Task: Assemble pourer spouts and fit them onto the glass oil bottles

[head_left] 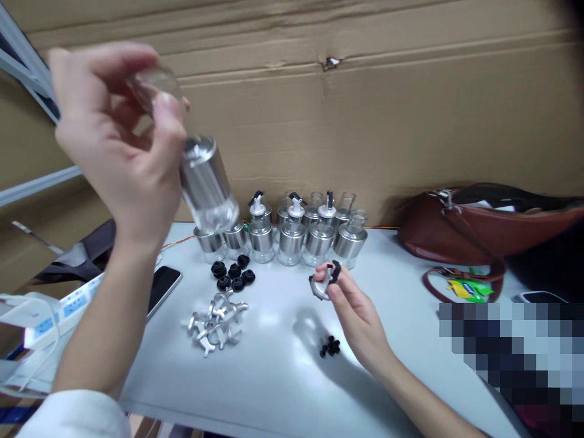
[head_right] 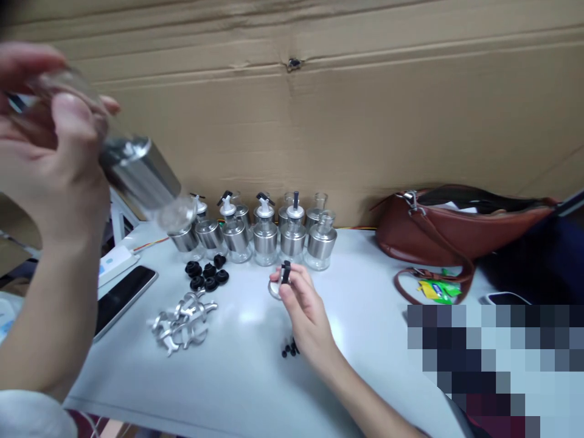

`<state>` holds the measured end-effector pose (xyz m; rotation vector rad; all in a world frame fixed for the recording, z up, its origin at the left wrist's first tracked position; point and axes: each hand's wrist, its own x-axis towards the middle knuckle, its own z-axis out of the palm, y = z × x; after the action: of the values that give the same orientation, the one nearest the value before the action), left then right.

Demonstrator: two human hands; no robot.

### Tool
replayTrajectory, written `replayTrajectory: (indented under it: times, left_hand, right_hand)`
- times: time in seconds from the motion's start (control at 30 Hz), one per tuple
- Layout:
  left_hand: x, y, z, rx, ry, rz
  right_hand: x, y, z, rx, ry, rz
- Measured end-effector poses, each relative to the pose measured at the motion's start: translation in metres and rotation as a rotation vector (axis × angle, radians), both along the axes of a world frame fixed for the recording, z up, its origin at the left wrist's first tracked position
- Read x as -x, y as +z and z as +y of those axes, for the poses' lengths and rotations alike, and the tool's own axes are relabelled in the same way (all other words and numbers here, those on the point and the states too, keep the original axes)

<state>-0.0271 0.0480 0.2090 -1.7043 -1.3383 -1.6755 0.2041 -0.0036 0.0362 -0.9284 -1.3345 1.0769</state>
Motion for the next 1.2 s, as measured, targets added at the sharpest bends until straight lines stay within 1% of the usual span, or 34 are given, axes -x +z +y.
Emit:
replayTrajectory:
  times: [0.07,0.1,0.13,0.17,0.23,0.3,0.33,0.4,0.47,0.53,0.63,0.77,0.87,1.0,1.2]
  left_hand:
    - [-0.01,-0.017,-0.02,-0.003,-0.161,-0.068]
    - [-0.014,-0.026,-0.029,0.064,-0.264,-0.075]
    - [-0.018,-0.035,-0.036,0.042,-0.36,-0.089]
    - [-0.022,-0.043,-0.042,0.121,-0.427,-0.122]
    - [-0.029,-0.057,-0.049,0.231,-0.651,-0.161]
    - [-0.034,-0.069,-0.052,0.392,-0.83,-0.253]
    - [-0.037,-0.074,-0.052,0.456,-0.898,-0.31]
    - [-0.041,-0.083,-0.052,0.549,-0.985,-0.421]
    - [-0.045,-0.092,-0.049,0.604,-1.026,-0.498]
    - [-0.047,-0.101,-0.045,0.661,-1.054,-0.542]
    - [-0.048,-0.115,-0.037,0.733,-1.09,-0.566]
    - [-0.047,-0.128,-0.029,0.753,-1.089,-0.581]
    - [-0.047,-0.133,-0.026,0.733,-1.084,-0.564]
    - [-0.049,-0.138,-0.024,0.703,-1.111,-0.575]
    - [-0.048,-0.141,-0.022,0.685,-1.161,-0.566]
  right_hand:
    - [0.0,0.005,-0.002,-0.079,-0.048,-0.059]
    - [0.0,0.008,-0.004,-0.108,-0.059,-0.068]
    - [0.001,0.013,-0.007,-0.131,-0.061,-0.07]
    - [0.002,0.018,-0.009,-0.155,-0.058,-0.065]
    - [0.005,0.03,-0.013,-0.203,-0.05,-0.013]
    - [0.008,0.043,-0.015,-0.244,-0.058,0.073]
    - [0.009,0.049,-0.014,-0.266,-0.064,0.115]
    - [0.014,0.061,-0.011,-0.31,-0.066,0.179]
    - [0.02,0.069,-0.004,-0.345,-0.021,0.217]
    - [0.026,0.073,0.003,-0.336,0.036,0.229]
    - [0.033,0.071,0.014,-0.269,0.074,0.194]
    - [0.036,0.066,0.024,-0.184,0.08,0.125]
    - [0.034,0.063,0.029,-0.137,0.071,0.124]
    - [0.033,0.059,0.032,-0.121,0.074,0.131]
    - [0.034,0.054,0.035,-0.133,0.108,0.024]
